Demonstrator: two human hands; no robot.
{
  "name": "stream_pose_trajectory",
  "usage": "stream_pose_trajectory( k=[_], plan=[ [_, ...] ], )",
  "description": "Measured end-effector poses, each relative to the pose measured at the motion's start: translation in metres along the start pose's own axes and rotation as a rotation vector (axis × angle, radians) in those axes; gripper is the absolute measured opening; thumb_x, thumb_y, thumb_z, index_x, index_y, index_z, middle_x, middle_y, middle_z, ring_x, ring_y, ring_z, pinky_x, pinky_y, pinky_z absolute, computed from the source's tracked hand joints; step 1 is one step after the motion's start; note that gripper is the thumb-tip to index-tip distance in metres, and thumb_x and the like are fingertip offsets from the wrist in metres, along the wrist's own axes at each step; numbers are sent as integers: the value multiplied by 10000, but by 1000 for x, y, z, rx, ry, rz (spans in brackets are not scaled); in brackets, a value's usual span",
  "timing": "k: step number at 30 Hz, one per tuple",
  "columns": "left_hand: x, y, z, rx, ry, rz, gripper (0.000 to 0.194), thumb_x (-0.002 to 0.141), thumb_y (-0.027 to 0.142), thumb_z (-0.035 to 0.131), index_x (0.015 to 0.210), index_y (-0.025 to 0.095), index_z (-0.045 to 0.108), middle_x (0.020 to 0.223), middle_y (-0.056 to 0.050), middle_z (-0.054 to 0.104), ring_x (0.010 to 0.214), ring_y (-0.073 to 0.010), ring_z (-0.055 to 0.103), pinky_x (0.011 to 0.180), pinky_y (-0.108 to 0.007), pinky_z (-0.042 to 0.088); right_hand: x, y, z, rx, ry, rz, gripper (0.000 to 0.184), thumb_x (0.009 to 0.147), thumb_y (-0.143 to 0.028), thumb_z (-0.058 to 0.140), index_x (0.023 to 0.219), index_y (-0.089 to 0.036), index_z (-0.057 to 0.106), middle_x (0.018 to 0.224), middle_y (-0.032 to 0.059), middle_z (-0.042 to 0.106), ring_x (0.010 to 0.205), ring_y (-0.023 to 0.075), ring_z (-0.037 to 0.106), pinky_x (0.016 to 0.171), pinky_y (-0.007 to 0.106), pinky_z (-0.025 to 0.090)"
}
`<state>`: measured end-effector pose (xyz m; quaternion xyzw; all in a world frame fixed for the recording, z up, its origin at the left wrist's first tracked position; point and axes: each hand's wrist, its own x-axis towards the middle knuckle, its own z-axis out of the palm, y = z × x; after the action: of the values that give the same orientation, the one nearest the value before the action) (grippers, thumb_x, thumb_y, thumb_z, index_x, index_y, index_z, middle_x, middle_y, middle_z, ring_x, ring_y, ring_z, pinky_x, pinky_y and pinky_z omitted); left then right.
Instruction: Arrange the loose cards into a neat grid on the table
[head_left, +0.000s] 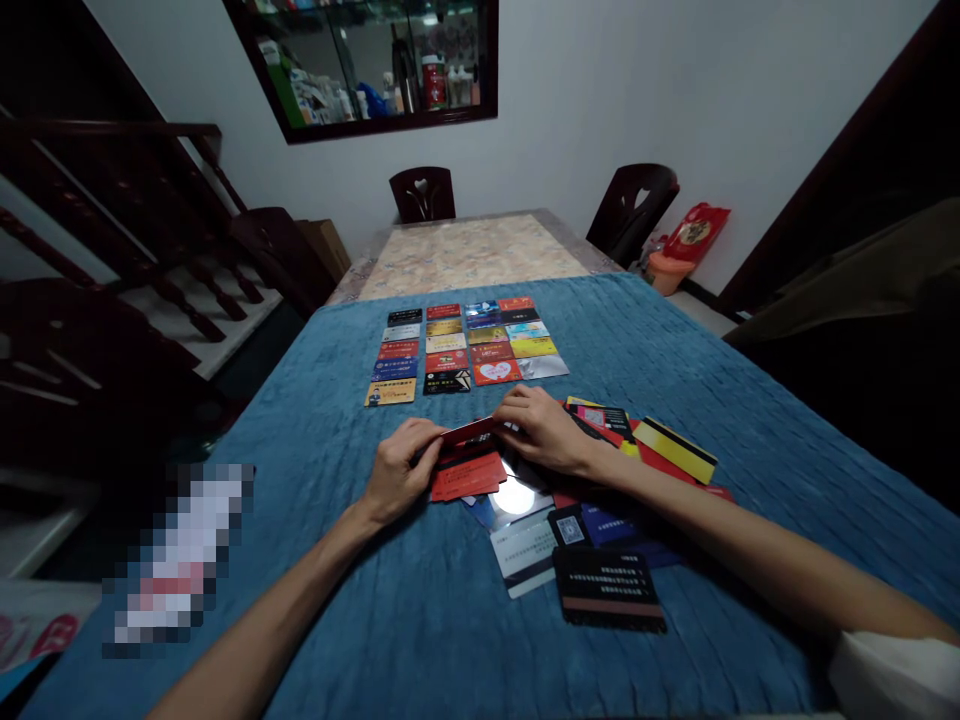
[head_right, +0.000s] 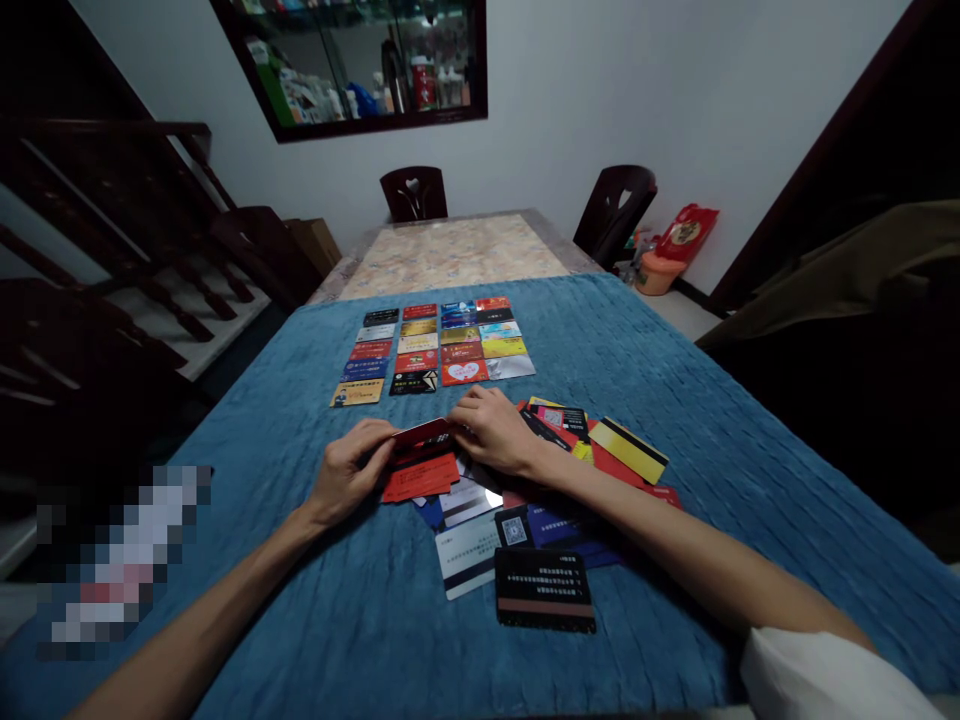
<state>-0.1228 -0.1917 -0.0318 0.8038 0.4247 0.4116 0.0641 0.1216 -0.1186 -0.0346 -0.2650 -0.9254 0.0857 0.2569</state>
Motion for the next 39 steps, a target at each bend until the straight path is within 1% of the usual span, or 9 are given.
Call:
stream_pose_trajectory(
  k=[7,10,15,18,23,27,33,36,39],
  plan=[
    [0,-6,2,23,-2,-11,187,946,157,514,951,177,700,866,-45,725,855,-165,646,769,-301,545,6,-9,-7,141,164,21,119,945,-190,538,937,-168,654,893,77,688,872,200,575,794,333,435],
    [-2,-10,3,35,-12,-15,185,938,159,515,956,179,698,880,-47,725,880,-173,644,784,-309,546,13,-15,-9,153,197,6,119,946,-187,529,954,-167,646,912,83,674,861,191,582,779,317,446],
    [-3,-13,3,46,0,-36,186,920,147,522,985,178,693,919,-55,728,921,-185,639,823,-321,542,29,-21,-10,26,208,-84,124,963,-188,519,985,-180,641,919,72,682,872,192,568,795,315,408],
    [-3,-12,1,47,46,-41,180,901,140,543,1001,176,687,937,-54,725,929,-184,644,829,-317,543,39,-24,-10,-114,214,-149,175,999,-211,483,997,-196,658,899,52,706,883,199,539,806,331,360],
    [-1,-7,-4,38,179,-41,181,902,192,600,1064,186,681,1003,-55,729,965,-187,664,889,-332,542,53,-30,-8,-303,194,-279,190,997,-207,506,1076,-219,679,897,38,722,924,213,496,835,363,299],
    [0,-5,-7,42,221,-57,124,910,221,607,999,191,688,967,-47,731,932,-184,672,873,-336,544,60,-32,-4,-343,150,-316,208,995,-193,501,1077,-240,685,914,36,722,972,223,479,867,389,284],
    [-1,-7,-10,70,228,-67,92,913,203,584,913,185,674,886,-29,715,855,-166,666,814,-307,544,65,-32,6,-282,101,-267,212,997,-222,516,1137,-218,675,980,55,729,980,227,470,848,381,280],
    [-3,-10,-10,85,221,-94,112,904,185,577,971,183,667,901,-29,711,861,-166,668,812,-296,545,62,-27,12,-246,49,-195,235,983,-202,528,1177,-207,661,981,71,733,976,233,479,826,369,281],
    [-6,-14,-9,92,196,-140,194,896,175,570,1072,187,651,924,-28,703,838,-158,673,806,-288,549,56,-21,16,-224,-17,-114,250,978,-204,529,1200,-204,646,986,77,737,963,237,492,799,360,284]
  ],
)
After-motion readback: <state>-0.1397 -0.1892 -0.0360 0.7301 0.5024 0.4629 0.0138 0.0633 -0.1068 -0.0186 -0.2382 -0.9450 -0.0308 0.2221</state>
